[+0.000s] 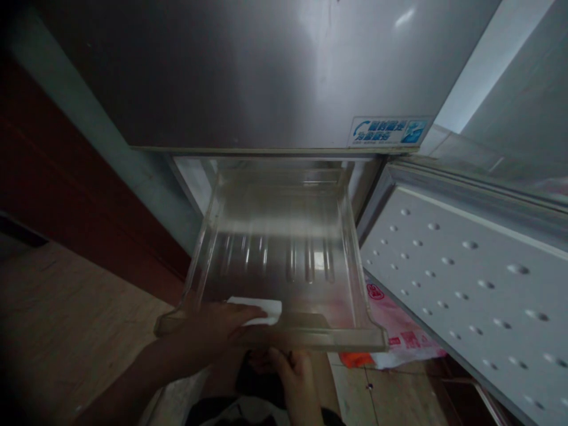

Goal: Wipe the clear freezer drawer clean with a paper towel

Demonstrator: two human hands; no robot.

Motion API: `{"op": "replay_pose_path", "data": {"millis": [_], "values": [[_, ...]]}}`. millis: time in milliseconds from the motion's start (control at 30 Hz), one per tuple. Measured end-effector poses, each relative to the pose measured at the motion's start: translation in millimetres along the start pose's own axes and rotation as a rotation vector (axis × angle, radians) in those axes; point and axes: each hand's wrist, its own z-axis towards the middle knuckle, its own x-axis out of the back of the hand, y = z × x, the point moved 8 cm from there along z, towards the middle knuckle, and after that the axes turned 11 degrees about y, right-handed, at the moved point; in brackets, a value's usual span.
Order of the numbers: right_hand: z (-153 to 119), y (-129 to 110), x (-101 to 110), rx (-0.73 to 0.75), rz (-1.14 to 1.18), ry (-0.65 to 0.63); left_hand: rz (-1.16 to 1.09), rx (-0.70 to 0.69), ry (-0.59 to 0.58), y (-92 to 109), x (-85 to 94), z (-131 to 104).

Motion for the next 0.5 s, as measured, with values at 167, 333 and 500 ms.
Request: {"op": "replay_pose_path", "data": {"millis": [167,333,500], "values": [[-5,-5,-2,0.007,0.039,-0.034,-0.048,0.17,-0.04,-48,25.9,-26],[-5,-9,-2,0.014,0.062,-0.025,-0.165,0.126,0.009,-57,44.0,-40],[-6,-10,-3,0.021,0.073,-0.02,-0.099,0.147,-0.014,-37,26.8,-30]]}}
